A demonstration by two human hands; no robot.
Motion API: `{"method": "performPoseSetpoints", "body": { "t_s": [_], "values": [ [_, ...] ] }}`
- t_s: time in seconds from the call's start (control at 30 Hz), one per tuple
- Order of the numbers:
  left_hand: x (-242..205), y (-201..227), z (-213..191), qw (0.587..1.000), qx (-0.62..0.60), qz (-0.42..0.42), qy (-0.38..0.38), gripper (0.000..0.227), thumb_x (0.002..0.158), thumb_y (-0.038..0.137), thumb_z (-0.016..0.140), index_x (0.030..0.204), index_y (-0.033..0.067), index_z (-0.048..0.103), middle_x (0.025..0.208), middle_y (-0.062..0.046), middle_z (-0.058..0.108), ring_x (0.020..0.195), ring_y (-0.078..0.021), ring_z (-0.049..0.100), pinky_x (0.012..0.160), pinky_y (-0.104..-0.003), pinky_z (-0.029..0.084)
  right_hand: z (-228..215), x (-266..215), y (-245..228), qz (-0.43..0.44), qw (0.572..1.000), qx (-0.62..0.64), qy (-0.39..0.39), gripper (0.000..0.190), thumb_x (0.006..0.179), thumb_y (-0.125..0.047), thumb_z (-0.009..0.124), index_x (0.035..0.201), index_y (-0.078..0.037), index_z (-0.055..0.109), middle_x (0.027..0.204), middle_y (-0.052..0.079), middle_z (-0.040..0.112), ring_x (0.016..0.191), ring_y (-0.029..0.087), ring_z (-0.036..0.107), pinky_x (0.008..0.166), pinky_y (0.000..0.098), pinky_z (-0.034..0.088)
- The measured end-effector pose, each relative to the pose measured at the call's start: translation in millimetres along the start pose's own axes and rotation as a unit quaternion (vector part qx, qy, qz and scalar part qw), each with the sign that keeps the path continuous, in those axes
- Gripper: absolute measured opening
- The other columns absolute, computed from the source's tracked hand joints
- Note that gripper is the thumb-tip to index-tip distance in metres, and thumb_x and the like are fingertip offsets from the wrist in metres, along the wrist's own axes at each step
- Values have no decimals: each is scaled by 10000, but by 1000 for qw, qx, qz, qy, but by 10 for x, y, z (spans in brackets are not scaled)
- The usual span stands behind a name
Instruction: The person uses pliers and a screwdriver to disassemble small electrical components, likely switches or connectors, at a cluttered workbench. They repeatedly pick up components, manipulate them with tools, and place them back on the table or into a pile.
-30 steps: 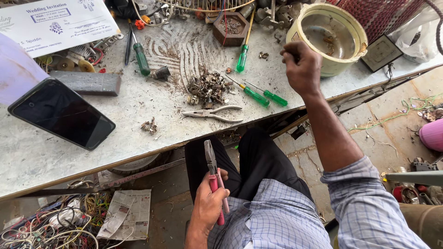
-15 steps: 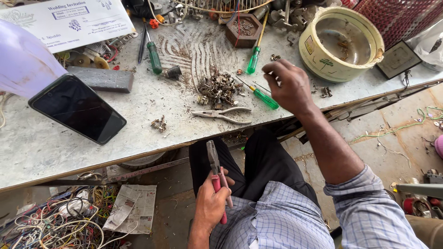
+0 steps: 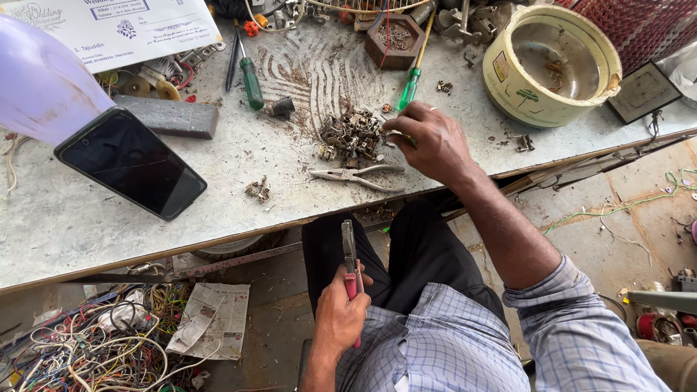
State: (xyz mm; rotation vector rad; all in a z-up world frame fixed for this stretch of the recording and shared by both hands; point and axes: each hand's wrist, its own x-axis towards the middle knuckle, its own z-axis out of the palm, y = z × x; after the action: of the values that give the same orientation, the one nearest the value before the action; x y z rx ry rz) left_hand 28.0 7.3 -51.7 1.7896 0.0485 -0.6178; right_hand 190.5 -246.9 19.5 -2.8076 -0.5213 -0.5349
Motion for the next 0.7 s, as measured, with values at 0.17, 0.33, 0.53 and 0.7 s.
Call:
{"method": "performPoseSetpoints", "body": {
  "t_s": [0.17,0.33,0.53,0.7],
  "values": [
    [-2,-19,13,1000,16,-17,-2,521,747,112,587,1266,78,592,1005,-72,760,765,-203,729,788,-395,589,84,4,0,-21,1000,-8,15,103,956,-187,762,1031,-118,776,988,75,715,868,234,689,705,392,576],
    [-13,7,-6,1000,8,-4,1,509,745,110,582,1252,66,597,1031,-64,770,760,-194,730,791,-396,581,18,-85,13,30,980,191,35,63,1005,-97,695,1043,-54,721,1061,96,727,909,201,723,771,340,632],
    [-40,75,-27,1000,11,-7,-8,484,754,100,587,1235,65,624,912,-106,744,699,-210,696,744,-395,577,-187,-340,-201,128,941,311,38,83,999,-48,691,1080,-31,692,1035,75,758,923,159,726,830,312,612],
    [-77,118,-45,998,-45,29,-31,474,780,84,606,1253,71,618,907,-107,693,741,-213,693,726,-391,574,-180,-724,-651,117,878,465,7,131,989,-103,708,1089,-19,700,1023,63,743,923,128,685,839,287,594]
  ]
}}
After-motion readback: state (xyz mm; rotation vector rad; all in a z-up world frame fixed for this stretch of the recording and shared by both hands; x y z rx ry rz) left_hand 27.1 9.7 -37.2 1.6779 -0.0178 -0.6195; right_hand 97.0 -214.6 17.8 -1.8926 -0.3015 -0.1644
